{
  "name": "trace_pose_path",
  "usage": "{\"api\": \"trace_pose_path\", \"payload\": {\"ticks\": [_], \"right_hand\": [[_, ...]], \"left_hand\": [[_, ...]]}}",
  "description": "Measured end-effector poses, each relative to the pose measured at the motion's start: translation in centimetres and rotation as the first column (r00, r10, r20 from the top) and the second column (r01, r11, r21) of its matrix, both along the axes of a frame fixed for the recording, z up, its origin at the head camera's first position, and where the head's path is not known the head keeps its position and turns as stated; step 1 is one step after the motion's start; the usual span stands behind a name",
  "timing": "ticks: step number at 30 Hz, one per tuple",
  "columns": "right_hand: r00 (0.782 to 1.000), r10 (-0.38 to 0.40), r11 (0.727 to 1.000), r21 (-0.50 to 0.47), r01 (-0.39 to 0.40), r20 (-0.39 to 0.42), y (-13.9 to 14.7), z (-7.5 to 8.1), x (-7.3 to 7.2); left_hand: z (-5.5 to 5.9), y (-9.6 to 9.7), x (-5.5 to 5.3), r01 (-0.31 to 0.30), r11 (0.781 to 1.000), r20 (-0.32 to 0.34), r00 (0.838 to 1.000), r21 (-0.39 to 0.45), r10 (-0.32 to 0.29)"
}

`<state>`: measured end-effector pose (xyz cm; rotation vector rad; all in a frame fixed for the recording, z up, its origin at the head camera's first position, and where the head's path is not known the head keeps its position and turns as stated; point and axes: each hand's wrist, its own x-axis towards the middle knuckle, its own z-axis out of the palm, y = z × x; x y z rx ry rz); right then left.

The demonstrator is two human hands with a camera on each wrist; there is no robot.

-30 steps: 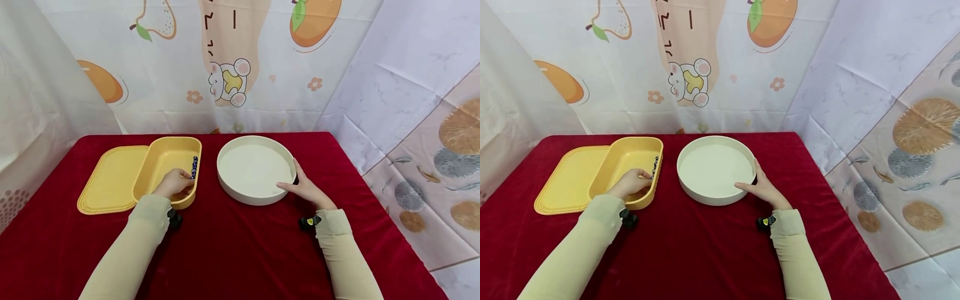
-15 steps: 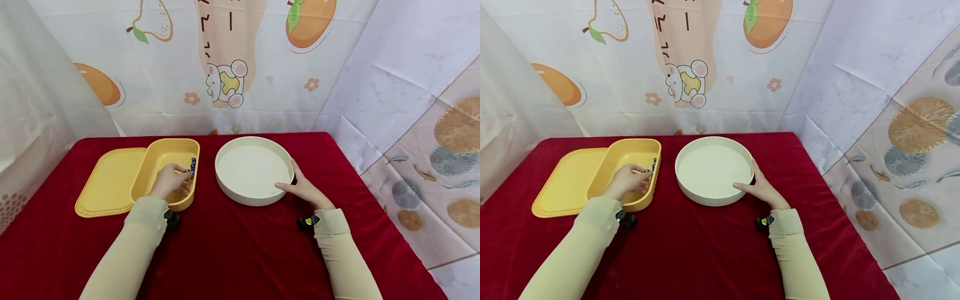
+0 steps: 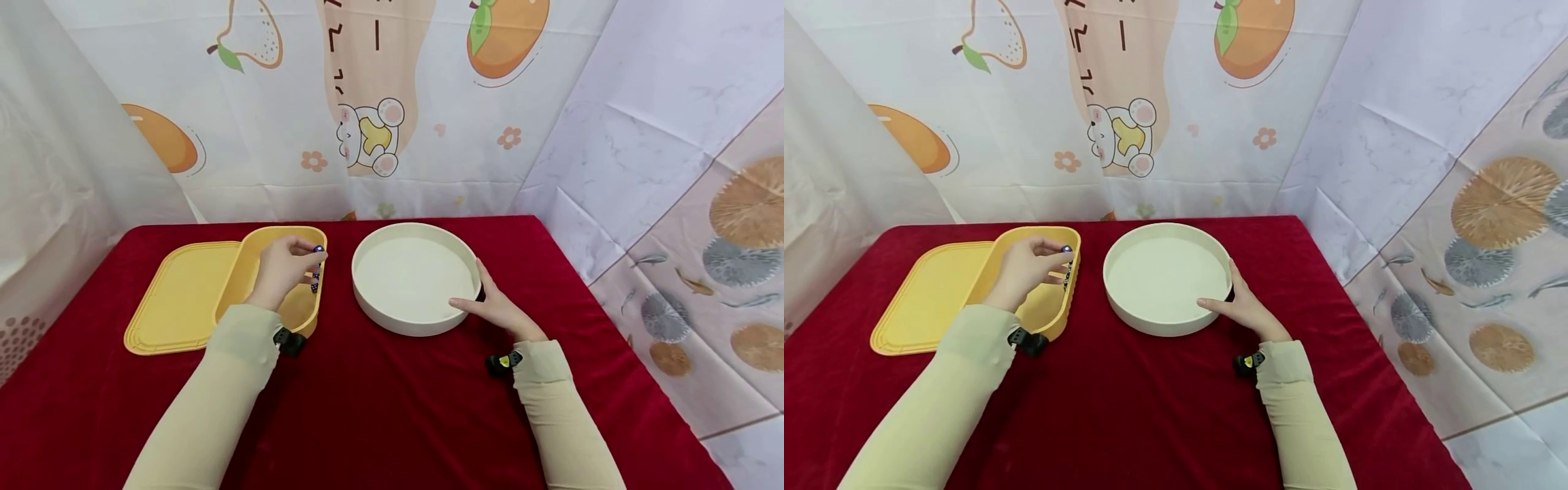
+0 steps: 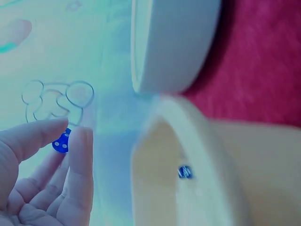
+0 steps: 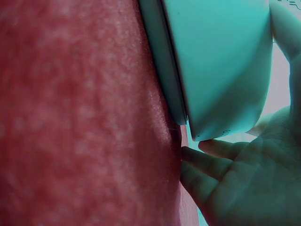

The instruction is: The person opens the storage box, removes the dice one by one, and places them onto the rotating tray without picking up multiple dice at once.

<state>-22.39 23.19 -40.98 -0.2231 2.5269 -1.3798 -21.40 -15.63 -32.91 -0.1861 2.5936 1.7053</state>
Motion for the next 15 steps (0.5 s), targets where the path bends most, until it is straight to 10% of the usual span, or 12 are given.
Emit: {"api": "trace_pose_path", "payload": {"ticks": [15], "right_hand": [[1.0,0.005,1.0,0.008,-0.005,0.007,-0.1,0.2,0.3]], "left_hand": [[1.4,4.5,-1.3,0.09,0.991,-0.041,0.995,-0.096,-0.094]]}}
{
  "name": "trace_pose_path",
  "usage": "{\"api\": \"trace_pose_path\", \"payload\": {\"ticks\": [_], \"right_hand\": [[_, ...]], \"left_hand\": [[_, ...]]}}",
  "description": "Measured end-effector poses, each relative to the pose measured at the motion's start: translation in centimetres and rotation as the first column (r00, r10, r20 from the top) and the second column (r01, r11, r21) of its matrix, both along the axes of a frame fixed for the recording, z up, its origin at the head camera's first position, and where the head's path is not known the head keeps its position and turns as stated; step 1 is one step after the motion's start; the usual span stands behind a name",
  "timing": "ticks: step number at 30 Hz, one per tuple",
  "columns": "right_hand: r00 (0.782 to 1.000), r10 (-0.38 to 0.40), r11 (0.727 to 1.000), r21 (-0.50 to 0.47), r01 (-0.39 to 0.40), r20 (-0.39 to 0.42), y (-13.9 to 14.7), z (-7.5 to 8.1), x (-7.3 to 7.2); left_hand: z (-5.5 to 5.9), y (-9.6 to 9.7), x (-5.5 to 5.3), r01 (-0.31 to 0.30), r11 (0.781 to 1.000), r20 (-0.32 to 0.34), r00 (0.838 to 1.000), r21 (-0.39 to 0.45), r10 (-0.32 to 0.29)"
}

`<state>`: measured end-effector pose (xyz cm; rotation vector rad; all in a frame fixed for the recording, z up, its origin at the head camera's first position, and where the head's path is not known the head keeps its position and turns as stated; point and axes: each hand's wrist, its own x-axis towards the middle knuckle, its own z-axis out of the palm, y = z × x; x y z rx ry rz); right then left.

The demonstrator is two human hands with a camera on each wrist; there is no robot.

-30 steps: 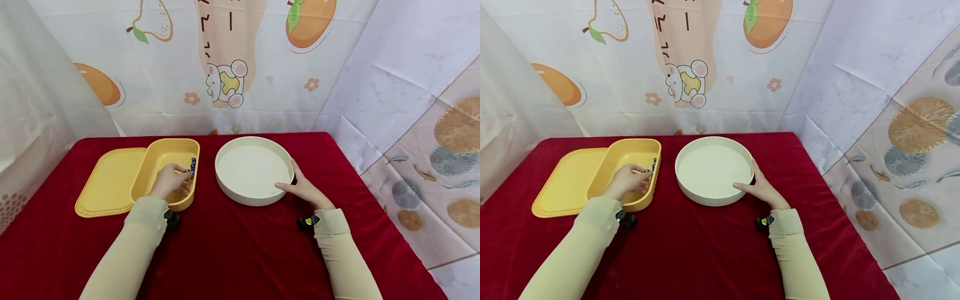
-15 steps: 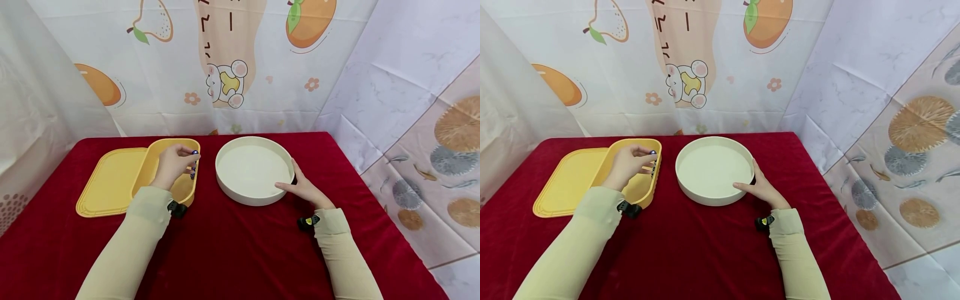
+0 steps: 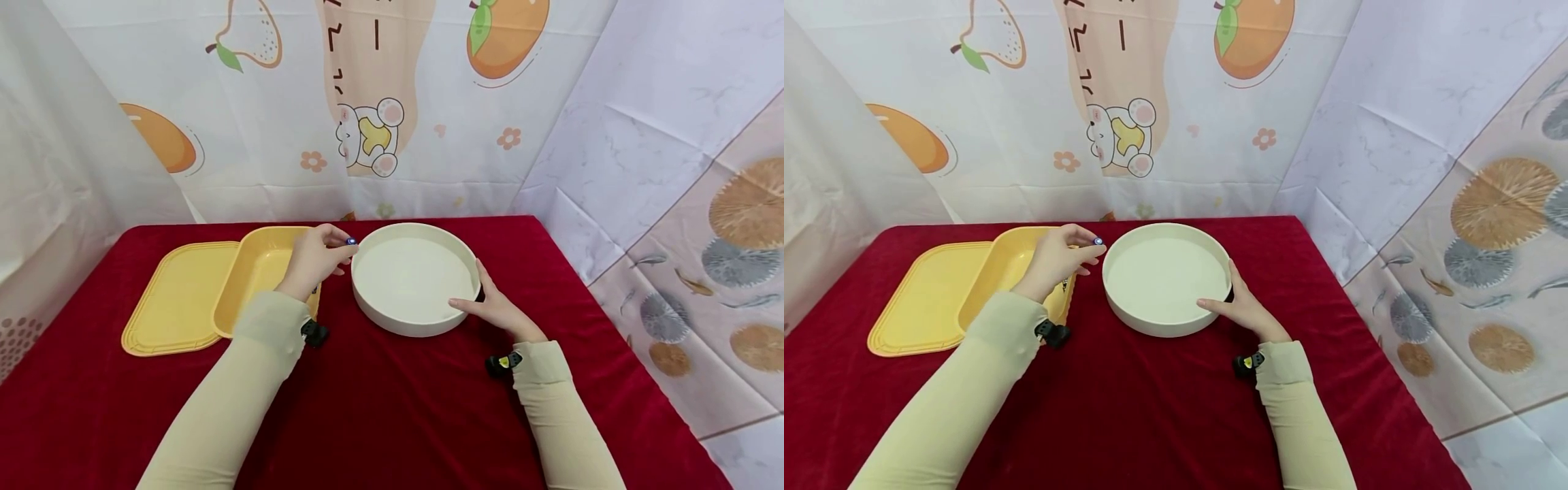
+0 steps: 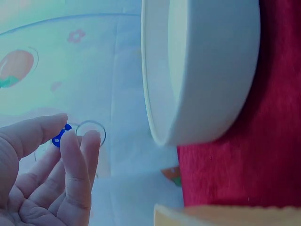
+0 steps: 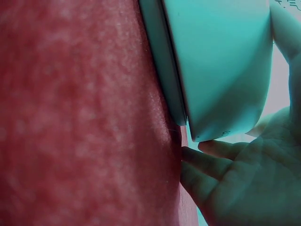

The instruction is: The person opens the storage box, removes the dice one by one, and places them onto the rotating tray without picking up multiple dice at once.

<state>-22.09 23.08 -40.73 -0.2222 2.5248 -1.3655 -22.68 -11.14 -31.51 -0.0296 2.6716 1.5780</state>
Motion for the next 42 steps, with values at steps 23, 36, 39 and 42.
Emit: {"api": "trace_pose_path", "payload": {"ticks": [23,36,39,42], "right_hand": [[1.0,-0.009,1.0,0.022,0.009,-0.011,0.3,-0.4,-0.4],[1.0,-0.01,1.0,0.029,0.01,0.001,0.3,-0.4,-0.4],[1.0,-0.011,1.0,0.029,0.011,-0.001,0.2,-0.3,-0.5],[1.0,-0.011,0.999,0.03,0.011,0.001,0.1,-0.2,-0.4]], "left_hand": [[-4.1,7.4,-0.2,0.164,0.985,-0.042,0.985,-0.06,-0.167],[-5.8,9.4,-0.5,0.242,0.96,0.024,0.97,-0.138,-0.241],[-6.0,9.6,-0.6,0.247,0.956,0.04,0.969,-0.157,-0.243],[-6.4,9.7,-0.8,0.245,0.954,0.05,0.969,-0.174,-0.24]]}}
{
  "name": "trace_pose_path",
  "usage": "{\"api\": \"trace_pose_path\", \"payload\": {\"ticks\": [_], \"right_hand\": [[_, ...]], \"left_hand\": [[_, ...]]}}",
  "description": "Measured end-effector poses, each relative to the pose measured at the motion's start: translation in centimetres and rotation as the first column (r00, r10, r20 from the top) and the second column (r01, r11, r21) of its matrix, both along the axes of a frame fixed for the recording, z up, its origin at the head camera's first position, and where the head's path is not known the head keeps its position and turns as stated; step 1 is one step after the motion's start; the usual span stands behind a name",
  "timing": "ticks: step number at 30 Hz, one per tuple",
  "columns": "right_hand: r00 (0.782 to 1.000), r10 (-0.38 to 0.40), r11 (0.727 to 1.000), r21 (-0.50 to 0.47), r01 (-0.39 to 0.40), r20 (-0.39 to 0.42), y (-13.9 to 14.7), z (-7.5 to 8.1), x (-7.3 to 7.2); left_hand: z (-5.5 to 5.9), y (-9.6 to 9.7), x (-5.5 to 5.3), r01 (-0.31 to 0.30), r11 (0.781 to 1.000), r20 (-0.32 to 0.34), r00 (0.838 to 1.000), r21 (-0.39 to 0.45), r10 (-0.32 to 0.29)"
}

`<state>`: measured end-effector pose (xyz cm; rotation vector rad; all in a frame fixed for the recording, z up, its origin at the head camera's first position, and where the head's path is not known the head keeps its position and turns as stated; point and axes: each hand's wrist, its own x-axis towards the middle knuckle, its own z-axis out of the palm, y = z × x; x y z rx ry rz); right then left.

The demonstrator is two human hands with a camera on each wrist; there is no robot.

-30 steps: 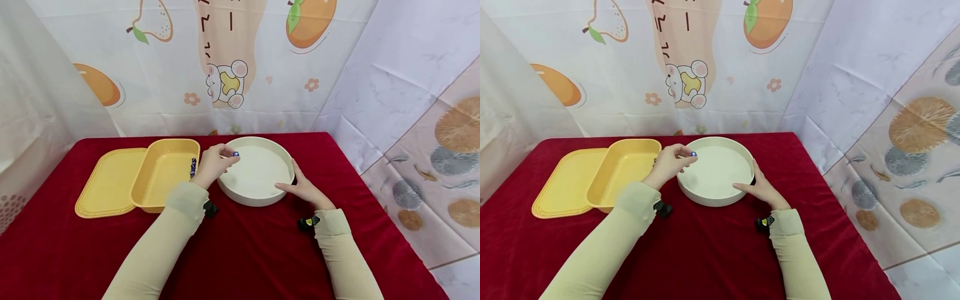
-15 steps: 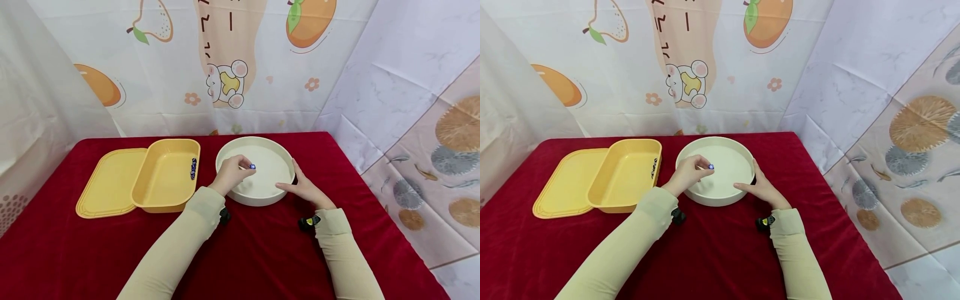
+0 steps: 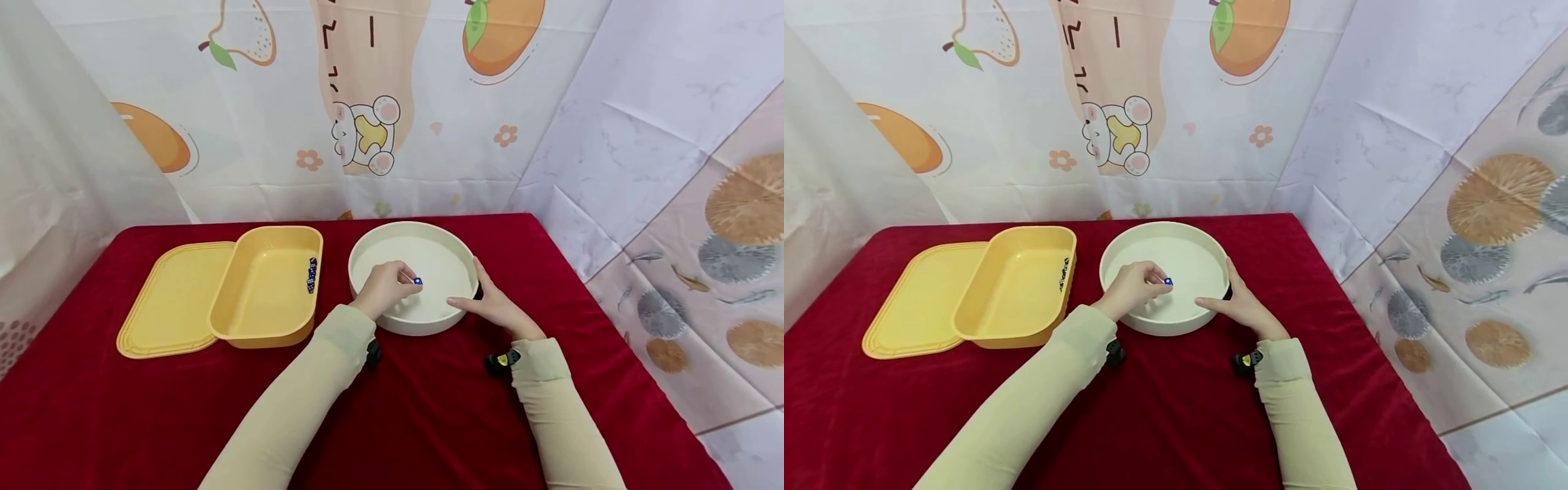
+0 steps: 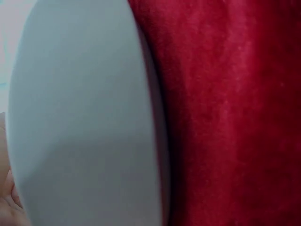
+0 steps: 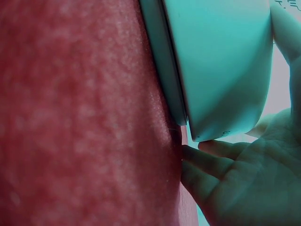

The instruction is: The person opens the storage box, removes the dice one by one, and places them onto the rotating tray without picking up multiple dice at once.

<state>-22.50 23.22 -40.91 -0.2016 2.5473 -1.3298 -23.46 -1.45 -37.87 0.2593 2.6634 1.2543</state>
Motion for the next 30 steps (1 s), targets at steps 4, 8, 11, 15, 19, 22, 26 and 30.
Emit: {"api": "trace_pose_path", "payload": {"ticks": [4,8,11,15,19,22,26,30], "right_hand": [[1.0,-0.005,1.0,-0.001,0.005,0.003,-0.1,0.1,0.0],[1.0,-0.005,1.0,-0.013,0.005,0.001,0.0,0.1,0.0],[1.0,-0.002,1.0,-0.024,0.001,-0.003,0.0,0.0,-0.1],[1.0,0.0,1.0,-0.025,0.0,-0.004,0.0,-0.1,-0.1],[1.0,0.004,1.0,-0.019,-0.004,-0.006,0.0,-0.1,-0.1],[1.0,0.004,1.0,-0.025,-0.004,-0.004,0.0,-0.1,-0.1],[1.0,0.002,0.999,-0.037,-0.002,0.002,0.0,-0.1,-0.1],[1.0,0.003,0.999,-0.038,-0.003,-0.003,0.0,-0.1,-0.1]], "left_hand": [[-0.5,0.0,-0.1,0.005,1.0,-0.007,1.0,-0.025,-0.005],[-0.9,0.2,0.0,0.025,0.997,0.016,1.0,-0.07,-0.024],[-1.0,0.4,0.0,0.031,0.995,0.036,0.999,-0.098,-0.028],[-1.1,0.6,0.0,0.021,0.99,0.029,0.999,-0.141,-0.017],[-1.1,0.8,0.1,0.001,0.984,0.015,1.0,-0.179,0.002],[-1.0,0.9,0.2,-0.019,0.98,0.022,0.999,-0.196,0.024],[-1.0,1.0,0.2,-0.037,0.976,0.039,0.998,-0.214,0.047],[-0.9,1.1,0.2,-0.039,0.973,0.054,0.997,-0.227,0.053]]}}
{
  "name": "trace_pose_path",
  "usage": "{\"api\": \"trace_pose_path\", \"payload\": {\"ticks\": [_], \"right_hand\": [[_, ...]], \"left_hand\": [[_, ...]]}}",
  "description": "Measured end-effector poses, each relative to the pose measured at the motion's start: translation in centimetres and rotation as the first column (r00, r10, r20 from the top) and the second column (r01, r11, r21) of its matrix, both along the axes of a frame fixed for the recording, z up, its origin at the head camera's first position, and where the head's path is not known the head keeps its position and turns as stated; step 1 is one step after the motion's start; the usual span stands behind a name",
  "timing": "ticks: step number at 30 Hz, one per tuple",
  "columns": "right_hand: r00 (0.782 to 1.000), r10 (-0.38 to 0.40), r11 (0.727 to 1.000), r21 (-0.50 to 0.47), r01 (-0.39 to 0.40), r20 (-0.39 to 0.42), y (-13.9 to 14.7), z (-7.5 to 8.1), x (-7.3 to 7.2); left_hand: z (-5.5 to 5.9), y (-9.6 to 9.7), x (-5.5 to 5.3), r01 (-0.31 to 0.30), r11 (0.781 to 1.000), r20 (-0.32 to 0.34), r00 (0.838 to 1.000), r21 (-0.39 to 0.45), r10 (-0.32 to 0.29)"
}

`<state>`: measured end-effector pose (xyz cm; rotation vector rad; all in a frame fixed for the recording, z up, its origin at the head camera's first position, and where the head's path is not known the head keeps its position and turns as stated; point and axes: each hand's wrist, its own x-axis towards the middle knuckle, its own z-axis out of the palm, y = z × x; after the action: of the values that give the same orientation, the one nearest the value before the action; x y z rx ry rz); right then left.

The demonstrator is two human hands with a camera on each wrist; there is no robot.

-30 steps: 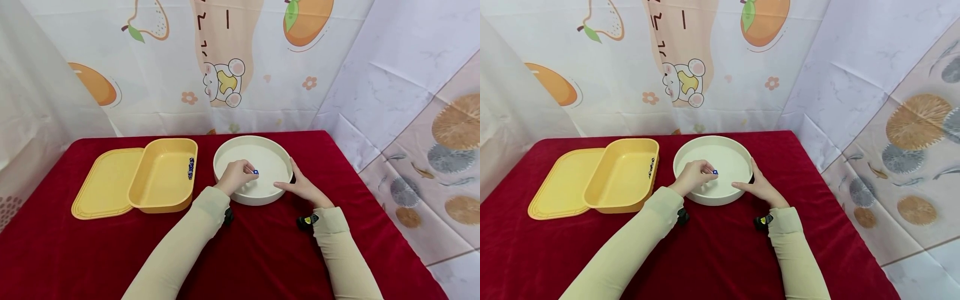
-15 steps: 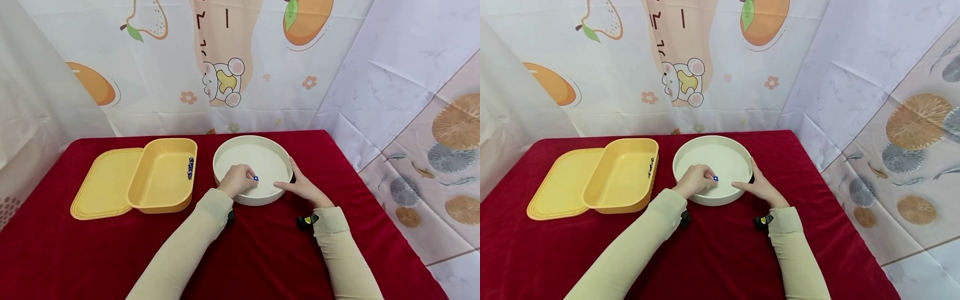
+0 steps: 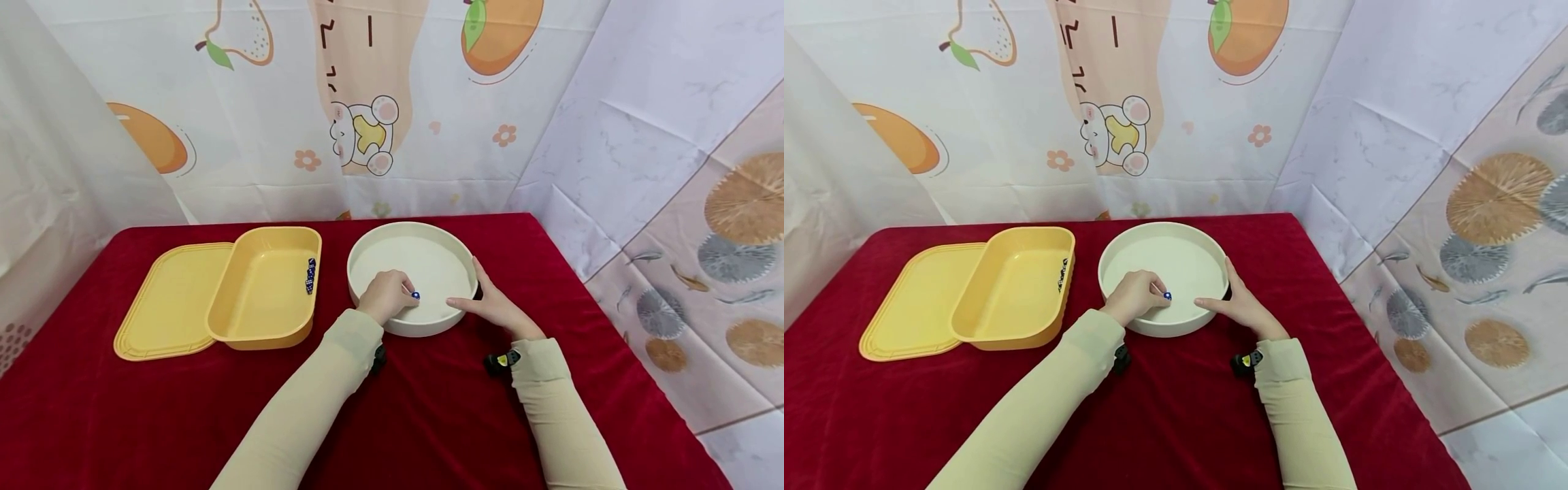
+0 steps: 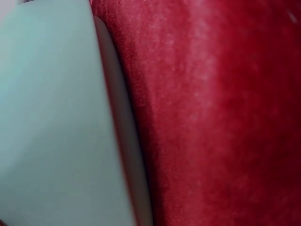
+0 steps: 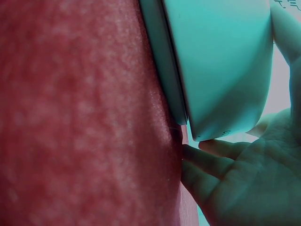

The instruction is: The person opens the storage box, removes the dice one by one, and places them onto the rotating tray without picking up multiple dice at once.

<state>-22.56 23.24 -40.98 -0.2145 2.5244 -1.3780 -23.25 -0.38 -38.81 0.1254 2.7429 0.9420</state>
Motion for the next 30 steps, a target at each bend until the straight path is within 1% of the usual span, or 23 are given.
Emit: {"api": "trace_pose_path", "payload": {"ticks": [4,7,12,19,22,24,30], "right_hand": [[1.0,-0.001,1.0,0.001,0.001,-0.003,0.0,0.0,0.0],[1.0,-0.001,1.0,0.0,0.001,-0.006,0.0,0.0,0.0],[1.0,0.001,1.0,0.005,-0.001,-0.01,-0.1,0.1,0.1],[1.0,0.004,1.0,0.001,-0.004,0.009,-0.3,0.3,0.3],[1.0,0.004,1.0,-0.002,-0.004,0.011,-0.4,0.2,0.3],[1.0,0.001,1.0,-0.006,-0.001,0.009,-0.4,0.2,0.3],[1.0,0.004,1.0,-0.002,-0.004,-0.003,-0.3,0.2,0.5]], "left_hand": [[0.1,0.0,0.0,0.002,1.0,0.011,1.0,-0.003,-0.002],[0.0,0.0,0.1,0.006,1.0,0.006,1.0,0.005,-0.006],[0.1,-0.1,0.3,0.016,0.999,-0.033,0.999,0.043,-0.015],[0.7,-0.7,0.7,0.043,0.991,-0.091,0.995,0.13,-0.031],[1.2,-1.3,0.7,0.053,0.987,-0.115,0.993,0.149,-0.036],[1.7,-1.7,0.6,0.05,0.985,-0.13,0.991,0.164,-0.028],[3.8,-3.3,0.3,-0.008,0.976,-0.142,0.989,0.216,0.04]]}}
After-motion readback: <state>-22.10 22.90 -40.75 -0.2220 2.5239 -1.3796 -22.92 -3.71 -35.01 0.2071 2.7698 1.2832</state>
